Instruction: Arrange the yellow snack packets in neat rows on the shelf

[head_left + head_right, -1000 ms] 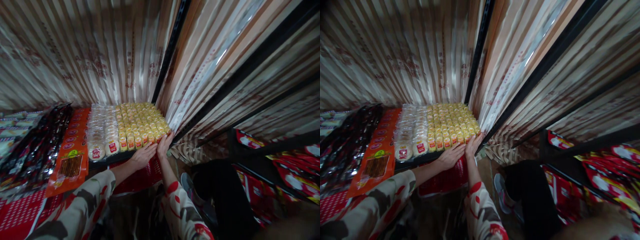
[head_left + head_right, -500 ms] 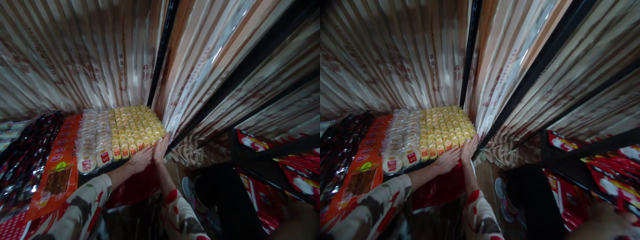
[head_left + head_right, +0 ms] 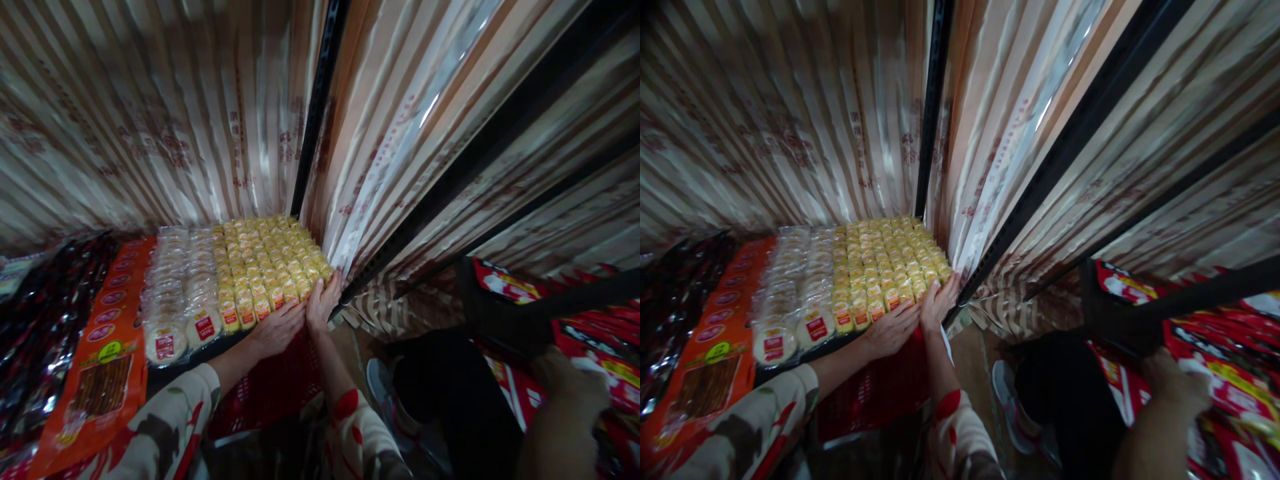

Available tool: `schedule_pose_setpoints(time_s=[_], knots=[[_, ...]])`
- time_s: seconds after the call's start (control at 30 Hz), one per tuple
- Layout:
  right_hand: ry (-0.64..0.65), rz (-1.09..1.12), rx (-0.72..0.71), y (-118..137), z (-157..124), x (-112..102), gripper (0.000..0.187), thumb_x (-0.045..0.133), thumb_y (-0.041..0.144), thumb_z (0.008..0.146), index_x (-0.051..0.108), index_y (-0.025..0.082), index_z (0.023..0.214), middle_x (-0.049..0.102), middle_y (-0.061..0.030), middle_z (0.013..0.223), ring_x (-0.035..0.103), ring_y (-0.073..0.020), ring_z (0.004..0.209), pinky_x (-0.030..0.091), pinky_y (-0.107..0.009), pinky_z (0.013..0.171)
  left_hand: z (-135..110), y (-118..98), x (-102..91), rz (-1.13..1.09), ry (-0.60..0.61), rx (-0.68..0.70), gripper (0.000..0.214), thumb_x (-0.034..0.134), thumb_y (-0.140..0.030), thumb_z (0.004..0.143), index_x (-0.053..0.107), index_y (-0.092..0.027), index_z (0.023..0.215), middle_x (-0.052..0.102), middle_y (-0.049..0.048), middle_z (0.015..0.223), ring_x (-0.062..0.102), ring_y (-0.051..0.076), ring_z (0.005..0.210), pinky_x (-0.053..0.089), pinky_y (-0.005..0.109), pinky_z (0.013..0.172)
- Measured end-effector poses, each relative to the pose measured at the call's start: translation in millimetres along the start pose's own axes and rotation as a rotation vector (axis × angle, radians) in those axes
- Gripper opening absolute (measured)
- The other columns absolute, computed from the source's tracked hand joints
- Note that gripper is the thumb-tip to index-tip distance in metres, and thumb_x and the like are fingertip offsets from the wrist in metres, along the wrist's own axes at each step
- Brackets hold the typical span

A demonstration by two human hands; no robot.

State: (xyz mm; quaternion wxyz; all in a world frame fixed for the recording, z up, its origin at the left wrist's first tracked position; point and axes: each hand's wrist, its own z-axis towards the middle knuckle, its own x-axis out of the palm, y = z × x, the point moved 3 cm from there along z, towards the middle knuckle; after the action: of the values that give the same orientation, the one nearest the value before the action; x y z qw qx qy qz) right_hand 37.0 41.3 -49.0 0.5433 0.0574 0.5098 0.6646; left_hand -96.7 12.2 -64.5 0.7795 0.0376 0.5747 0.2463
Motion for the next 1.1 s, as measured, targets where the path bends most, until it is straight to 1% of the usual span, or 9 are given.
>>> schedule_pose_setpoints(time_s=[0.13,0.27,0.37,0.5,0.67,0.87,0.97,1.1], knots=[[-0.017,0.006,0.008,0.5,4.1,3.0,0.058,0.023,0.045,0.091,0.034,0.009,0.135,0.032,-0.0205,0.142,0.026,-0.0275,0.133,0.024,-0.050,0.104,0.2,0.3,-2.2,0.010,-0.006,0.004,0.036,0.040,-0.018,0.084,0.056,-0.006,0.114,0.055,0.0117,0.126,0.040,0.025,0.126,0.020,0.042,0.112],[-0.030,0.063,0.024,1.1,5.8,3.0,0.058,0.021,0.044,0.091,0.032,0.008,0.136,0.035,-0.0201,0.141,0.031,-0.0259,0.131,0.026,-0.048,0.105,0.4,0.9,-3.7,-0.002,0.002,0.000,0.035,0.040,-0.017,0.084,0.056,-0.006,0.113,0.053,0.0127,0.129,0.039,0.024,0.127,0.019,0.042,0.113],[-0.013,0.072,0.014,0.8,6.1,2.0,0.059,0.019,0.043,0.091,0.032,0.007,0.136,0.037,-0.0200,0.140,0.032,-0.0251,0.131,0.025,-0.047,0.106,0.4,1.1,-4.3,-0.011,0.011,0.011,0.035,0.039,-0.017,0.085,0.056,-0.007,0.115,0.050,0.0132,0.132,0.037,0.024,0.129,0.018,0.043,0.113],[0.011,0.051,-0.020,-0.1,5.8,0.5,0.059,0.013,0.042,0.092,0.037,0.010,0.135,0.035,-0.0173,0.142,0.027,-0.0231,0.133,0.022,-0.047,0.107,0.9,1.2,-8.2,-0.004,0.013,0.012,0.038,0.038,-0.016,0.085,0.053,-0.006,0.119,0.047,0.0140,0.135,0.033,0.023,0.132,0.017,0.042,0.113],[0.004,0.101,-0.006,-3.9,5.6,-0.2,0.059,0.015,0.042,0.092,0.032,0.008,0.137,0.035,-0.0178,0.142,0.029,-0.0212,0.132,0.022,-0.045,0.108,2.2,0.3,-10.6,0.024,0.042,-0.016,0.041,0.038,-0.018,0.085,0.050,-0.007,0.123,0.043,0.0123,0.138,0.032,0.023,0.132,0.018,0.041,0.114],[0.010,0.168,0.011,-8.4,4.4,0.6,0.058,0.016,0.041,0.093,0.033,0.006,0.137,0.032,-0.0176,0.144,0.025,-0.0204,0.135,0.020,-0.045,0.110,2.0,0.1,-15.3,0.055,-0.016,-0.029,0.043,0.036,-0.018,0.085,0.046,-0.005,0.125,0.040,0.0164,0.139,0.034,0.023,0.131,0.018,0.041,0.114],[0.008,0.178,0.019,-8.6,3.8,0.2,0.060,0.015,0.041,0.093,0.032,0.004,0.136,0.033,-0.0193,0.143,0.026,-0.0205,0.135,0.020,-0.044,0.110,0.3,-0.3,-16.0,0.091,-0.052,-0.020,0.043,0.035,-0.016,0.085,0.046,-0.004,0.125,0.042,0.0154,0.139,0.034,0.023,0.131,0.020,0.041,0.113],[-0.011,0.144,0.000,-5.4,2.6,-1.9,0.061,0.015,0.042,0.092,0.034,0.002,0.135,0.034,-0.0206,0.142,0.028,-0.0211,0.134,0.021,-0.043,0.110,-3.5,-1.1,-11.9,0.112,-0.079,-0.006,0.041,0.034,-0.015,0.086,0.046,-0.005,0.124,0.044,0.0143,0.137,0.035,0.023,0.130,0.022,0.042,0.113]])
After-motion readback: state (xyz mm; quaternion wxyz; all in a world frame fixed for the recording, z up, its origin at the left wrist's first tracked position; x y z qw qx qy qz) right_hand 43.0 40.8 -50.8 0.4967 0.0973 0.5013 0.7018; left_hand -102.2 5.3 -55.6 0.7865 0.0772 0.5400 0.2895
